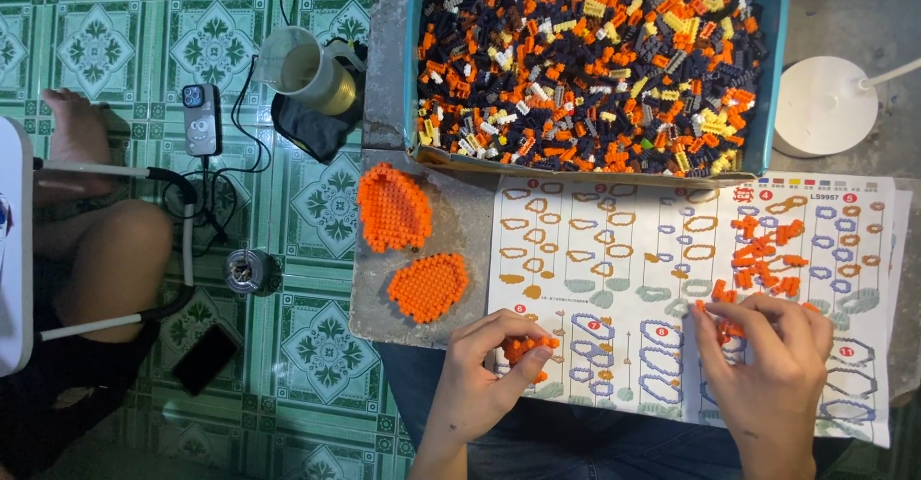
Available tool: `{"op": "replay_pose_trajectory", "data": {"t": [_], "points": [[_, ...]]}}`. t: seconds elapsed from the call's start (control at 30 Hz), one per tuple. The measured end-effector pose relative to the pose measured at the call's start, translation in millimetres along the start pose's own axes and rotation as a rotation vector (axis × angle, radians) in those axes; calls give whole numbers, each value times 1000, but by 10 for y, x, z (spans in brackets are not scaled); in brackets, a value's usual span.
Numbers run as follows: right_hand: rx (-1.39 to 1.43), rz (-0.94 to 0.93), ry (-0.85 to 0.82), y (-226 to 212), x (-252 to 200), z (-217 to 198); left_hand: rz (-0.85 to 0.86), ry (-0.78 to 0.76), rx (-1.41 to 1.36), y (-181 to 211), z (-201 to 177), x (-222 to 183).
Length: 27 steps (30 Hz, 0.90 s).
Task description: The person assembles a structure from small interlocking plastic toy blocks by hand, attaching individual blocks to the growing structure.
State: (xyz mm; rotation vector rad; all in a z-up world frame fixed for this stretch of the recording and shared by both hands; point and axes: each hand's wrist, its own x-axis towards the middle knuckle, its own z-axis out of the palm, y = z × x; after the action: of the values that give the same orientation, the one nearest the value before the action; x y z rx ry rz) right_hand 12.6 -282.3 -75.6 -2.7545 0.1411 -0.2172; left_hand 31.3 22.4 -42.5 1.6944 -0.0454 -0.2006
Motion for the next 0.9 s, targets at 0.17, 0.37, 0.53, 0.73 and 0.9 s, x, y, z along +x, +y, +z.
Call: {"op": "replay_pose_trajectory", "data": {"t": [0.17, 0.37, 0.53, 0.73, 0.9], "points": [[-11, 14, 9, 28, -1, -3, -1, -7, -8, -11, -2, 10], [-43, -2, -15, 104, -16, 56, -13, -8, 29, -20, -3, 27], [-36, 15, -2, 116, -14, 22, -8, -12, 37, 12, 0, 46], [-67, 61, 43, 389, 165, -122, -92, -13, 50, 27, 28, 59], [-263, -121, -100, 592, 715, -367, -60, -24, 131, 57, 8, 16]]}}
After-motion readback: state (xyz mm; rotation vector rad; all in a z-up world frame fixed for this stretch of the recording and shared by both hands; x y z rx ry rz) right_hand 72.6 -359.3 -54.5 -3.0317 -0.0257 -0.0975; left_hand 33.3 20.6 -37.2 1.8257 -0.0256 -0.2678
